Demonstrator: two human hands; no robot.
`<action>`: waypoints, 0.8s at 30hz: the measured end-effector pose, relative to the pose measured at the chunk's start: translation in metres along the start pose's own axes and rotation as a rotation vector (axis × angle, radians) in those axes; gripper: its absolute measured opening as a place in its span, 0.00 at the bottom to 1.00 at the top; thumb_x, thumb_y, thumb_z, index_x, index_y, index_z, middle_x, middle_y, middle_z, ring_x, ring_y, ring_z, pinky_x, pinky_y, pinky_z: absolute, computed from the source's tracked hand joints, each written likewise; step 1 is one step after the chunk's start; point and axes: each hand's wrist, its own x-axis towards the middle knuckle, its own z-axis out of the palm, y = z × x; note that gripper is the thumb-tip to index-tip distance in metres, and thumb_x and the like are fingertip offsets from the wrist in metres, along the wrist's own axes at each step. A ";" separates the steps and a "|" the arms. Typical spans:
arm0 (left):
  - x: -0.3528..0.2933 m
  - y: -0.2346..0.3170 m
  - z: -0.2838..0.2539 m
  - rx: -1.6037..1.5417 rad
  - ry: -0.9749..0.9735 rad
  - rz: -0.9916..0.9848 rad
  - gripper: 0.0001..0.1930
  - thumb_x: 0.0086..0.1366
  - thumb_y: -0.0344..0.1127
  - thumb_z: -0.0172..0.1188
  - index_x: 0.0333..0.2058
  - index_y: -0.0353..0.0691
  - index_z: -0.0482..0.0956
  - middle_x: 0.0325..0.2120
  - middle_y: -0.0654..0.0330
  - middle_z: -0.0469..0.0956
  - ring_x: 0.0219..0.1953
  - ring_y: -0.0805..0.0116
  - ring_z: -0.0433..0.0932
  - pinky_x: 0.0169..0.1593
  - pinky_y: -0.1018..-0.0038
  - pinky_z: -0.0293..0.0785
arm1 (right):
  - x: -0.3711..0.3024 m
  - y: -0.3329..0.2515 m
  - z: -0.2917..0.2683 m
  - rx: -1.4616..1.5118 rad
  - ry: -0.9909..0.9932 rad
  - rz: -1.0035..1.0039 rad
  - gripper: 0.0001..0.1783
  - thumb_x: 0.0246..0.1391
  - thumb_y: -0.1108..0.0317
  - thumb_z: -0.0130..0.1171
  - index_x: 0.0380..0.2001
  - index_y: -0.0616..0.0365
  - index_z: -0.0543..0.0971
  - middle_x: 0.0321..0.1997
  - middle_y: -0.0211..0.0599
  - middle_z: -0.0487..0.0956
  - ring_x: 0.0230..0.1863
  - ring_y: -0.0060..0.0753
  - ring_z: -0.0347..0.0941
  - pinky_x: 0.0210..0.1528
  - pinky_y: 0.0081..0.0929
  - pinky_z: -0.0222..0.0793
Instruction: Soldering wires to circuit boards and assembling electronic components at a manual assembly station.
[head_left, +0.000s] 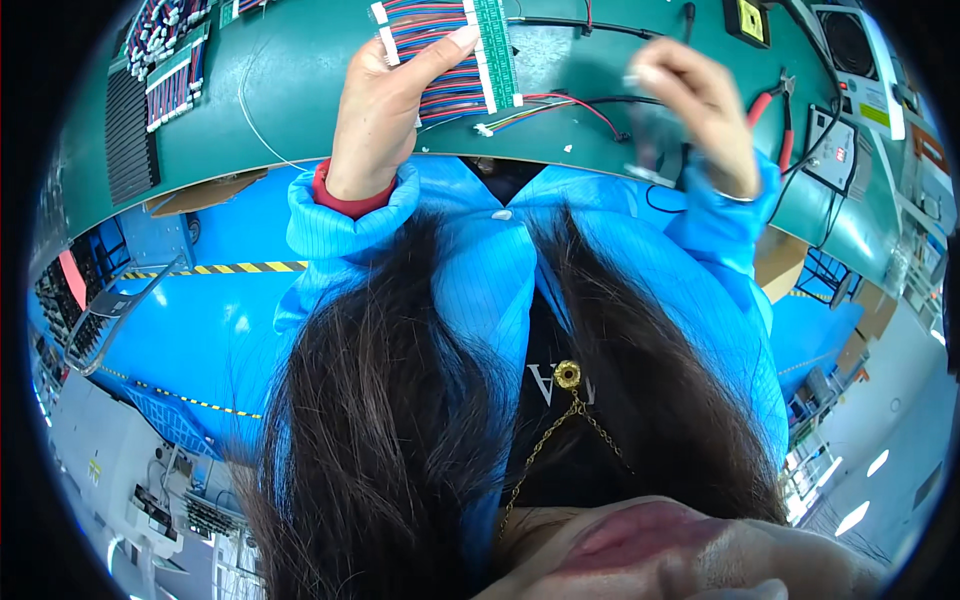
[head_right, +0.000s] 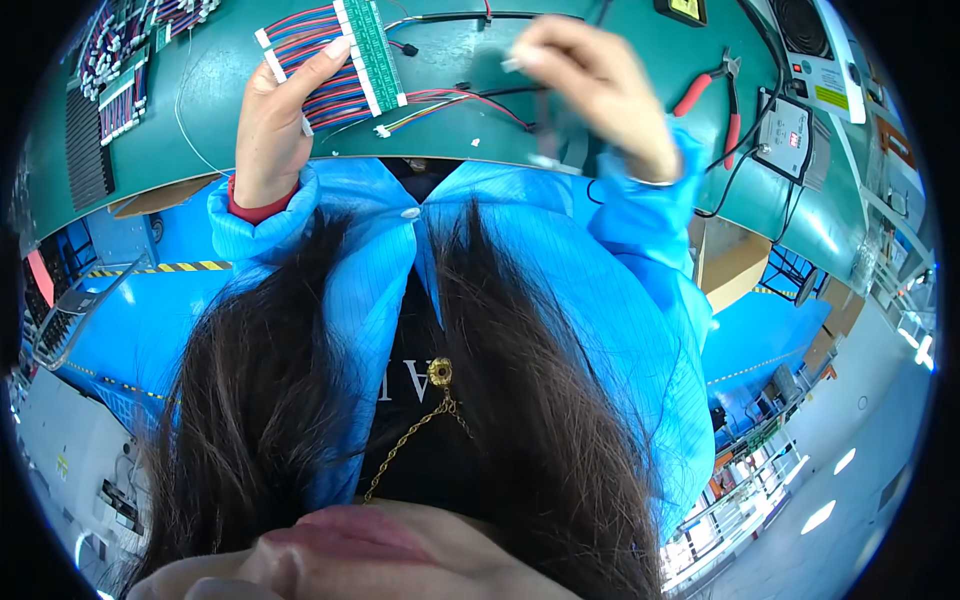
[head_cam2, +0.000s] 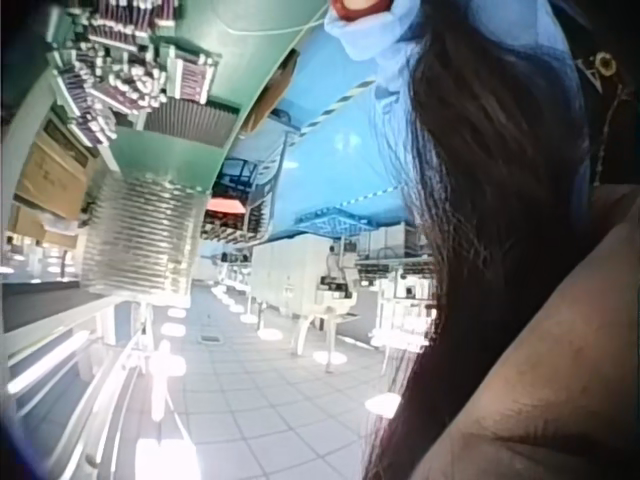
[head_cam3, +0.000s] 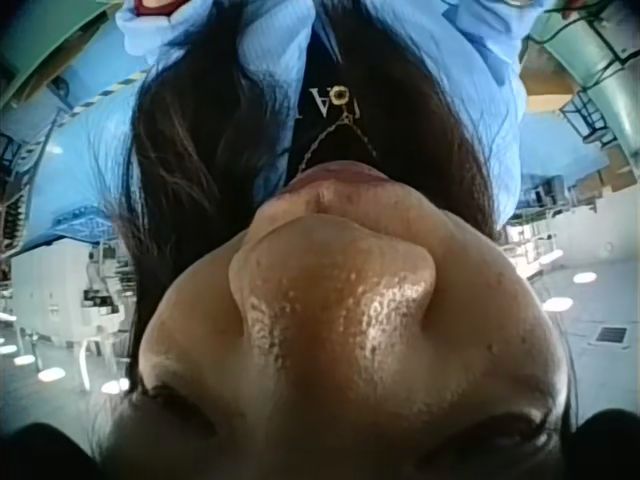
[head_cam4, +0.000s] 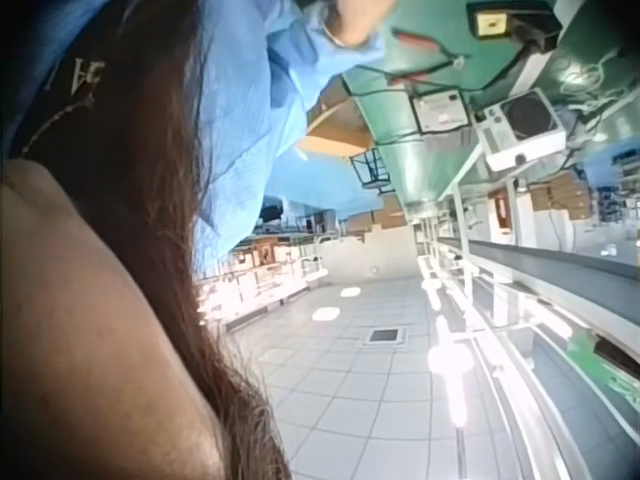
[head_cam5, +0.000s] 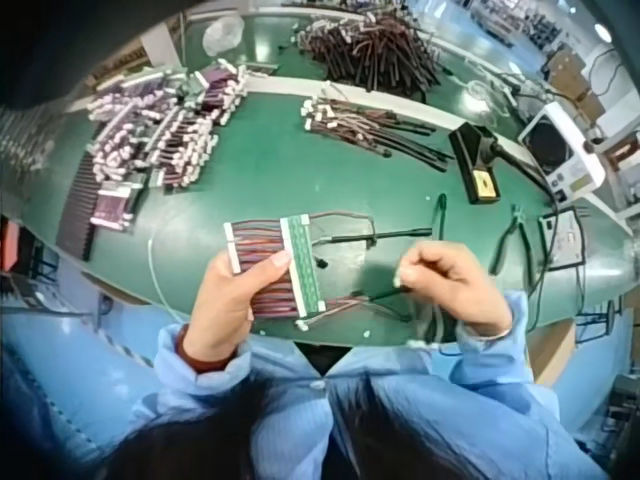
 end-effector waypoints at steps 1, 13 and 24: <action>0.001 0.002 0.004 -0.005 -0.018 -0.004 0.11 0.62 0.31 0.61 0.43 0.36 0.79 0.37 0.59 0.82 0.37 0.71 0.81 0.42 0.74 0.79 | 0.003 0.002 0.015 -0.014 0.009 -0.059 0.11 0.62 0.64 0.54 0.35 0.62 0.76 0.30 0.26 0.75 0.32 0.16 0.68 0.35 0.20 0.65; -0.008 0.014 0.039 -0.002 0.053 -0.010 0.10 0.64 0.28 0.58 0.44 0.32 0.77 0.36 0.61 0.80 0.35 0.75 0.79 0.39 0.78 0.76 | 0.019 0.015 0.063 0.264 0.061 -0.093 0.13 0.62 0.62 0.55 0.34 0.64 0.78 0.29 0.27 0.78 0.33 0.15 0.72 0.38 0.17 0.69; -0.006 0.012 0.045 -0.042 0.068 0.055 0.10 0.63 0.27 0.59 0.43 0.32 0.76 0.36 0.61 0.80 0.35 0.76 0.78 0.40 0.78 0.76 | 0.021 0.025 0.067 0.476 0.015 -0.052 0.12 0.63 0.64 0.55 0.35 0.63 0.78 0.33 0.27 0.78 0.37 0.15 0.71 0.43 0.15 0.66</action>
